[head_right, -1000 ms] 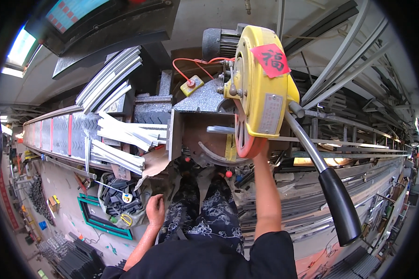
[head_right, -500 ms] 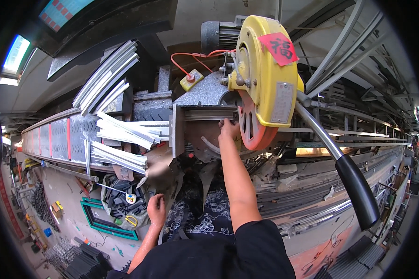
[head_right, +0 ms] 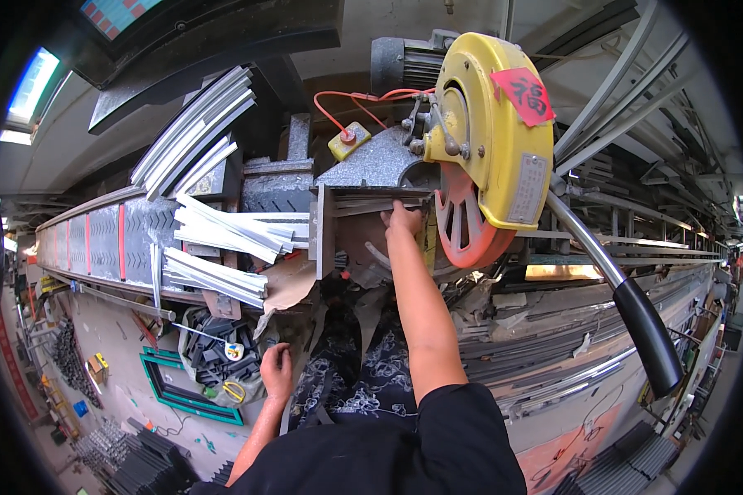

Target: The person picks up several metal strips and places them into a miter saw. They lower the saw to cut the strips, then remove the cut pieces and place them on a rack before using a touch screen control panel.

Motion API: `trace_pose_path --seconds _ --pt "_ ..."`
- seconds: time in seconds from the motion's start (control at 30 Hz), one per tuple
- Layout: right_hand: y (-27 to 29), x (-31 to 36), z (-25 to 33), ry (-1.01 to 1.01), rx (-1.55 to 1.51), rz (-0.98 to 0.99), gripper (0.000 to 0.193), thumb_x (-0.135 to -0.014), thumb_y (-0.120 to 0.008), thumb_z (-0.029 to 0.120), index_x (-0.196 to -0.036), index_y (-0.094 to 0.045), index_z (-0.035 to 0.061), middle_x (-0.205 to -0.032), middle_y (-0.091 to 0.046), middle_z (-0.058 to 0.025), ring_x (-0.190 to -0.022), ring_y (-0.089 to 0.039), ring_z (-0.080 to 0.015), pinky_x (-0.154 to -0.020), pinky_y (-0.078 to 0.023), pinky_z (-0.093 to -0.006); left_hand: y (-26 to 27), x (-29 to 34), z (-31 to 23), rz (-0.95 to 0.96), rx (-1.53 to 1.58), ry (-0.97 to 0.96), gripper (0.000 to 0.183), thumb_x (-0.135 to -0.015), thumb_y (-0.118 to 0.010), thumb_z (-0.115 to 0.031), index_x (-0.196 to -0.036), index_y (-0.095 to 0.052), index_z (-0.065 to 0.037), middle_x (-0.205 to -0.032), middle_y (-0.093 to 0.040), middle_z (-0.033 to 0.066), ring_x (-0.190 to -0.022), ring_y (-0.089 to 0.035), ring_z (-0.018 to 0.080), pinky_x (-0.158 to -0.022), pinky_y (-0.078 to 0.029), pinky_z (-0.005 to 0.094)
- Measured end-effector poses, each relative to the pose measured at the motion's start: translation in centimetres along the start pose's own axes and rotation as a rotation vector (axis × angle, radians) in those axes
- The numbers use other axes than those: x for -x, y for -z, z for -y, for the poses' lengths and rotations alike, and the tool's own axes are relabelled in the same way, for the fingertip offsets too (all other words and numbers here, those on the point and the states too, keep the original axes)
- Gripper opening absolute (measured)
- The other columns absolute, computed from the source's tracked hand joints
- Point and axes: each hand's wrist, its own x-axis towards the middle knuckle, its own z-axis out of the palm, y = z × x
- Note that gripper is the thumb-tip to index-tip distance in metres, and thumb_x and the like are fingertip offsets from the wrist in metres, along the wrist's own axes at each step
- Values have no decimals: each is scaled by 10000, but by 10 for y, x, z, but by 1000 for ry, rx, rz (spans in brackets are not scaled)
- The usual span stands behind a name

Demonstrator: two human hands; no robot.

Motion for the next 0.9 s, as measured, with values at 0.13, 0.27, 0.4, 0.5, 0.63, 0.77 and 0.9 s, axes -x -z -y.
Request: trace_pose_path --seconds 0.13,0.27,0.4,0.5,0.63,0.77,0.9 --pt "-11 8 1 75 107 -138 271 -775 -654 19 -1016 -528 21 -906 -617 -106 -659 -615 -211 -462 -522 -300 0 -2 2 0 23 -11 103 -819 -563 -19 -911 -609 -18 -809 -595 116 -742 -590 250 -677 -462 314" --pt "-16 9 0 120 129 -192 272 -758 -661 33 -1009 -555 28 -949 -623 -108 -661 -610 -219 -440 -492 -304 2 -3 4 31 39 13 102 -822 -563 -24 -911 -609 -11 -812 -594 124 -738 -585 250 -673 -457 314" --pt "-22 5 -2 102 32 -199 275 -764 -644 44 -1021 -547 25 -965 -611 -105 -708 -610 -229 -458 -490 -317 4 -4 7 24 -1 42 106 -824 -562 -33 -916 -612 -13 -810 -597 127 -745 -588 252 -681 -456 323" --pt "-25 1 -3 54 -34 -236 288 -784 -617 48 -1056 -528 16 -1021 -580 -112 -805 -604 -243 -531 -535 -343 4 -5 9 30 -4 46 111 -827 -561 -44 -920 -613 -14 -802 -600 127 -751 -590 253 -688 -456 329" --pt "-23 -1 -8 11 -190 -204 306 -812 -569 15 -1110 -500 11 -1107 -531 -121 -919 -577 -262 -632 -579 -383 0 -7 13 22 6 36 110 -828 -565 -51 -918 -616 -15 -781 -598 126 -731 -587 247 -680 -452 330" --pt "-16 0 -15 27 -165 -203 269 -837 -550 17 -1103 -513 16 -1071 -550 -127 -893 -591 -257 -643 -585 -386 -4 -9 17 87 22 135 103 -818 -571 -54 -907 -617 -31 -787 -603 124 -733 -593 276 -674 -458 344" --pt "-3 -2 -10 -16 -23 -49 225 -816 -606 80 -1016 -554 -6 -966 -588 -116 -766 -622 -249 -538 -570 -325 -4 -10 19 47 25 120 112 -817 -576 -60 -916 -624 -33 -795 -608 128 -732 -598 284 -670 -461 349"
